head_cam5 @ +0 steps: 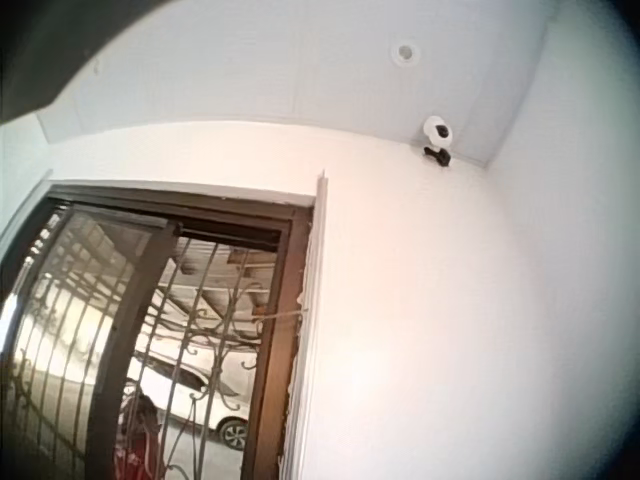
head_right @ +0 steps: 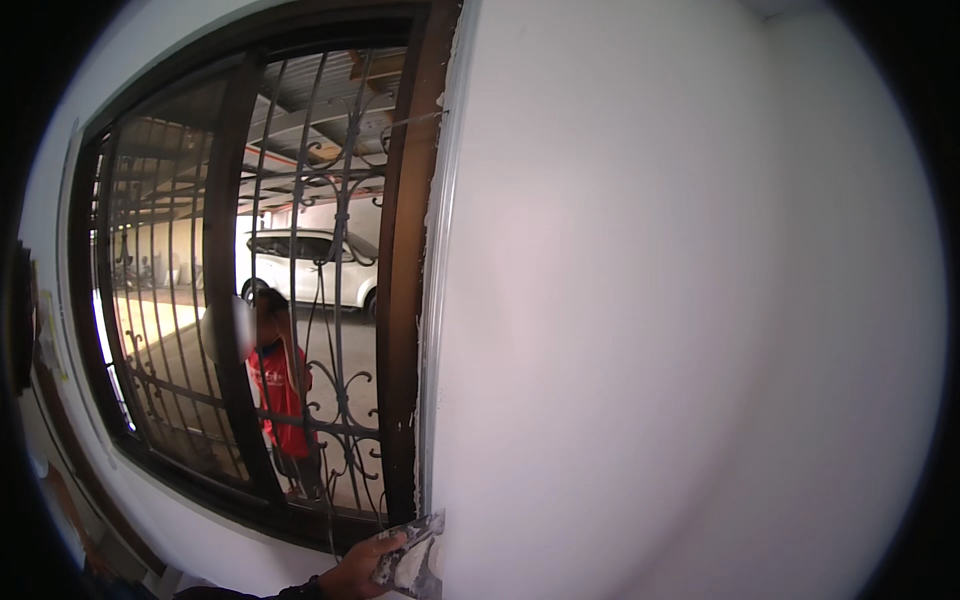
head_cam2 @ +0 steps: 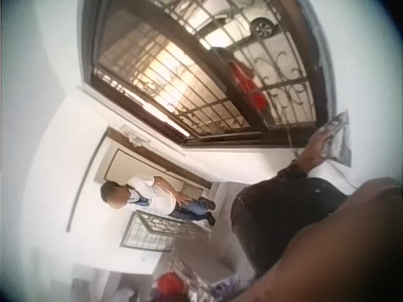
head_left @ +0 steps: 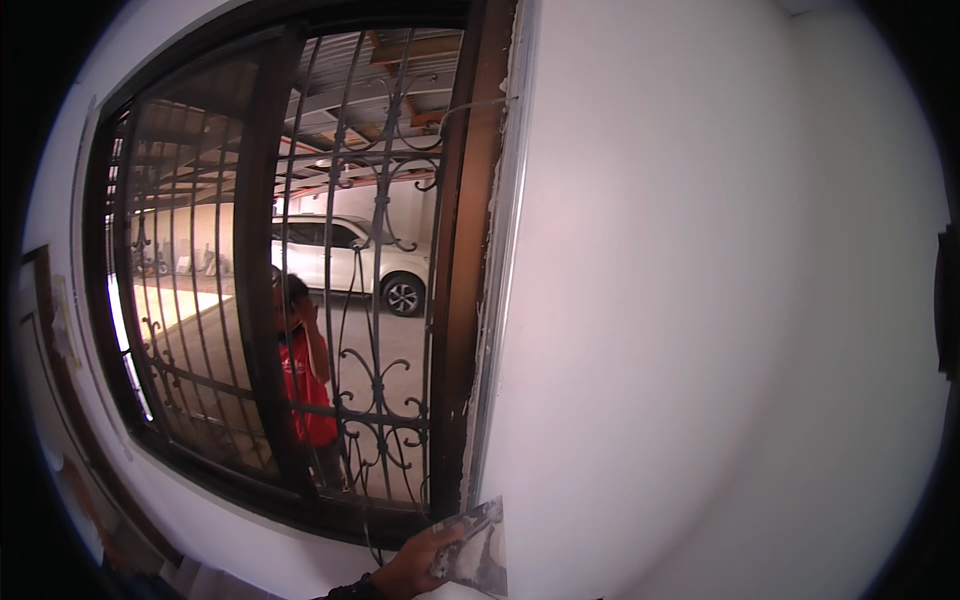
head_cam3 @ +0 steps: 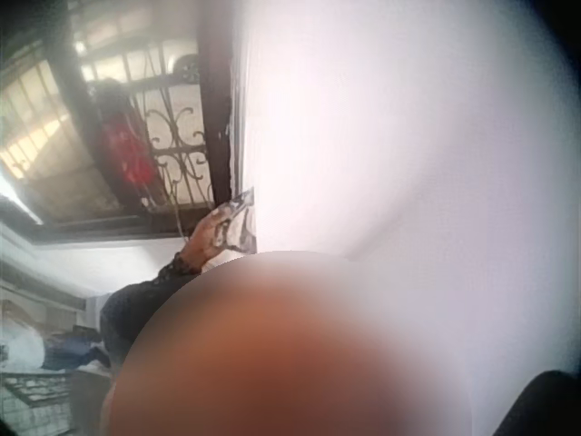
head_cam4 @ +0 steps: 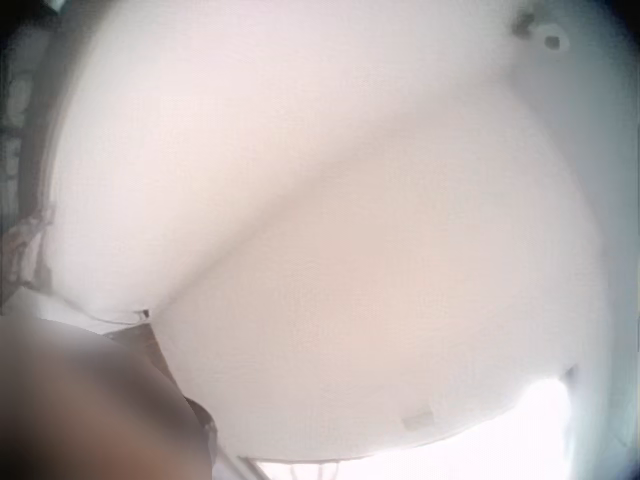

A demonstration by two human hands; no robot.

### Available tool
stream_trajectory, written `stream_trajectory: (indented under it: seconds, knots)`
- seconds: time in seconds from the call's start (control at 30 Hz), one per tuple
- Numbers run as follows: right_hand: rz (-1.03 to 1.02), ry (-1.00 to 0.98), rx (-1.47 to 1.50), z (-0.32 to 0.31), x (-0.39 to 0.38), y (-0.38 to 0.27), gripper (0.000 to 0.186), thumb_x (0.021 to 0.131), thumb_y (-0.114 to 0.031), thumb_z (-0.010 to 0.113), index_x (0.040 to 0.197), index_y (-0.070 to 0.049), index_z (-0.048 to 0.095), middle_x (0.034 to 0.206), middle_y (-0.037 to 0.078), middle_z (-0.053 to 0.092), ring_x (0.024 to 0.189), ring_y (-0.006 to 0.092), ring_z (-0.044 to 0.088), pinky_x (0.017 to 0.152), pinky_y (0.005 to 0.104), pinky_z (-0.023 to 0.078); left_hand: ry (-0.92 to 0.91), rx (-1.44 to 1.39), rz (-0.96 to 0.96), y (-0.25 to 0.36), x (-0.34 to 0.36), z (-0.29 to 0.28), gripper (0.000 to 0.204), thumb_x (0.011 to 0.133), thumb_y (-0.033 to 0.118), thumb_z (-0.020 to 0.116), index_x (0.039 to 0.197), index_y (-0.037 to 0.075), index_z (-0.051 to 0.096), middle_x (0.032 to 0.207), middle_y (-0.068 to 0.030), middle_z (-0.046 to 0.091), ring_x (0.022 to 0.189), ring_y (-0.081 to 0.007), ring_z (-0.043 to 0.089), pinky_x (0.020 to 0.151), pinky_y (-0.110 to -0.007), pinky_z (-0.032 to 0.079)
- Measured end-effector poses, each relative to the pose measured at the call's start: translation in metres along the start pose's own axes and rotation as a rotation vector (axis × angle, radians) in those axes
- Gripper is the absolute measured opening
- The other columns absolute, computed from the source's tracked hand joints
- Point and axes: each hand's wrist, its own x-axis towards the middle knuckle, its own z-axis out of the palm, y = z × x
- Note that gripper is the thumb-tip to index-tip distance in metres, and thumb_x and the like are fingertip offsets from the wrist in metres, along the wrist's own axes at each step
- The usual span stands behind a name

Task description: The person scoops white plaster from a pile on the floor using a trowel and hawk, then walks to a doorway and applies the plaster to the wall and ceiling junction. They repeatedly smooth the surface with the trowel while another person stands nearby.

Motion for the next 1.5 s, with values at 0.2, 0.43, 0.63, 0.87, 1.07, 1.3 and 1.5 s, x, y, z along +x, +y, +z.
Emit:
stream_trajectory:
  seconds: [0.2,0.43,0.63,0.87,1.07,1.3,1.5]
  knots:
    - [0.036,-0.086,0.001,0.024,0.0,-0.009,0.037,0.086,-0.011,0.055,0.121,-0.005,0.064,0.109,0.01,0.07,0.101,0.0282,0.066,0.084,0.0407,0.055,-0.081,-0.174,-0.074,-0.008,0.005,-0.027,0.037,0.104,0.024,0.053,0.132,0.0,0.053,0.114,-0.0096,0.067,0.097,-0.0202,0.069,0.087,-0.038,0.058]
    - [0.058,-0.13,0.017,0.031,0.004,-0.009,0.037,0.086,-0.01,0.055,0.121,-0.005,0.064,0.109,0.01,0.07,0.101,0.028,0.066,0.084,0.0408,0.055,-0.082,-0.275,-0.162,-0.025,0.018,-0.025,0.035,0.102,0.023,0.055,0.13,0.002,0.055,0.114,-0.01,0.068,0.096,-0.0216,0.07,0.089,-0.039,0.058]
    - [0.061,-0.144,0.035,0.034,-0.003,-0.007,0.037,0.086,-0.01,0.055,0.122,-0.005,0.064,0.11,0.01,0.07,0.101,0.0278,0.066,0.084,0.0408,0.055,-0.098,-0.224,-0.148,-0.024,0.018,-0.02,0.035,0.102,0.023,0.055,0.13,0.002,0.055,0.116,-0.0105,0.068,0.098,-0.0219,0.069,0.089,-0.038,0.057]
    - [0.001,-0.104,0.107,0.047,-0.027,-0.004,0.038,0.086,-0.009,0.055,0.122,-0.005,0.064,0.11,0.01,0.07,0.101,0.0276,0.066,0.085,0.0409,0.055,-0.275,-0.041,-0.196,-0.002,0.024,-0.02,0.036,0.101,0.024,0.057,0.129,0.001,0.057,0.118,-0.0113,0.067,0.106,-0.0236,0.066,0.095,-0.038,0.054]
    - [-0.07,-0.041,0.184,0.069,-0.059,0.003,0.038,0.085,-0.009,0.055,0.122,-0.005,0.064,0.11,0.01,0.07,0.101,0.0274,0.066,0.085,0.041,0.055,-0.585,0.201,0.118,0.033,0.008,-0.039,0.042,0.1,0.021,0.059,0.138,0.006,0.05,0.123,-0.0091,0.061,0.111,-0.0158,0.06,0.093,-0.034,0.051]
    - [-0.141,0.038,0.283,0.096,-0.103,0.017,0.038,0.085,-0.008,0.055,0.123,-0.005,0.064,0.11,0.01,0.07,0.101,0.0272,0.066,0.085,0.0411,0.055,-0.444,-0.187,-0.205,0.075,0.01,-0.077,0.034,0.097,0.028,0.061,0.126,0.009,0.063,0.107,-0.0072,0.071,0.097,-0.0228,0.068,0.089,-0.043,0.056]
    - [-0.174,0.087,0.36,0.114,-0.137,0.034,0.039,0.085,-0.008,0.055,0.123,-0.005,0.063,0.11,0.01,0.07,0.101,0.0271,0.066,0.085,0.0411,0.055,-0.329,-0.335,-0.437,0.106,0.003,-0.115,0.043,0.091,0.029,0.069,0.128,0.008,0.061,0.12,-0.011,0.067,0.115,-0.0329,0.061,0.106,-0.057,0.041]
